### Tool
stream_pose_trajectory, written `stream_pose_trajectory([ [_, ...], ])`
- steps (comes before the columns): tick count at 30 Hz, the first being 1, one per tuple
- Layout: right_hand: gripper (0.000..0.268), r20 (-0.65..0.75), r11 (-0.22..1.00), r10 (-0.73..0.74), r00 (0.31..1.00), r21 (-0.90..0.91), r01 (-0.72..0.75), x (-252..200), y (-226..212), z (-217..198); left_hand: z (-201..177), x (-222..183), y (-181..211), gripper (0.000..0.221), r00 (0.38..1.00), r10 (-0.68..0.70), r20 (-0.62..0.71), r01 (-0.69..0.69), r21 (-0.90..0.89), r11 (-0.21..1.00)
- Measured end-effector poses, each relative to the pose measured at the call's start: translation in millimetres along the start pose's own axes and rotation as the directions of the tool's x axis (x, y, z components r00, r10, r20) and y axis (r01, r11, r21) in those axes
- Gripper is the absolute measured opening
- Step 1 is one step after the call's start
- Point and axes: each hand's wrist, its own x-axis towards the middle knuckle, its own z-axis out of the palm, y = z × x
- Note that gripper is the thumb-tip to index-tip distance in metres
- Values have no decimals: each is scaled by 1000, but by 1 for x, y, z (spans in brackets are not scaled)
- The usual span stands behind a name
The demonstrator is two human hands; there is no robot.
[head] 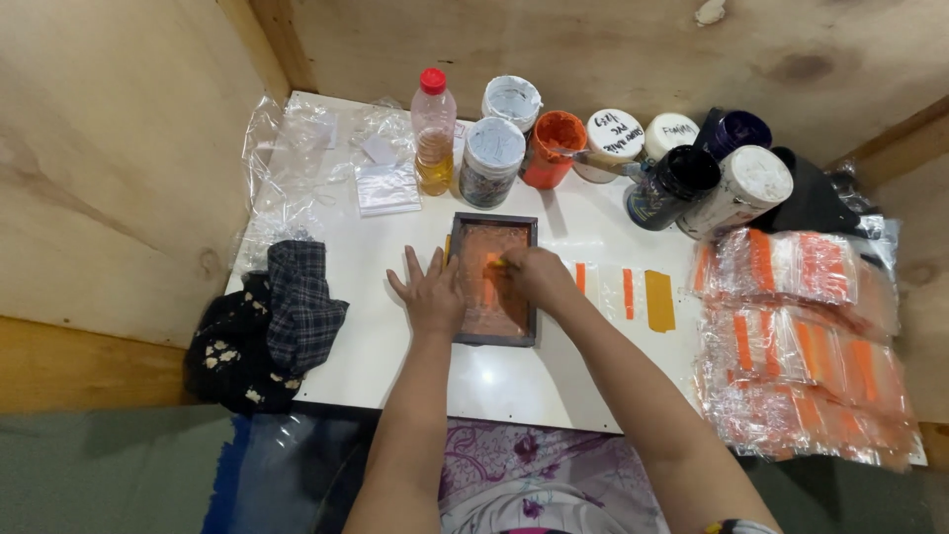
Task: A person is manually applying orange ink to small strips using a screen-printing frame and a squeegee at a workstation.
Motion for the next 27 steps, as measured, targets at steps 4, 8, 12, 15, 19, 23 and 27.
stream_pose_trajectory([
  [4,16,-92,990,-80,993,-127,68,20,28,41,5,1,-1,41,1000,-11,3,11,7,1000],
  [8,10,-53,973,-154,987,-181,143,-7,-1,44,7,2,-2,39,1000,-2,-29,2,-9,1000],
  [12,12,2,942,-261,965,-218,255,-51,-16,65,6,-1,-2,38,999,9,-33,-9,-3,1000],
  [15,7,34,980,-198,980,-26,198,-32,-33,4,5,1,0,39,1000,-2,-15,2,-7,1000],
  [19,6,-128,981,-184,975,-88,173,16,16,22,9,-1,-2,38,999,11,-35,-12,-5,1000],
  [23,4,-146,949,-261,954,-221,225,27,22,30,14,2,-6,39,999,13,-46,-13,-6,1000],
  [27,6,-75,906,-297,952,-337,256,10,14,35,16,2,-5,38,997,20,-75,-22,-28,999],
])
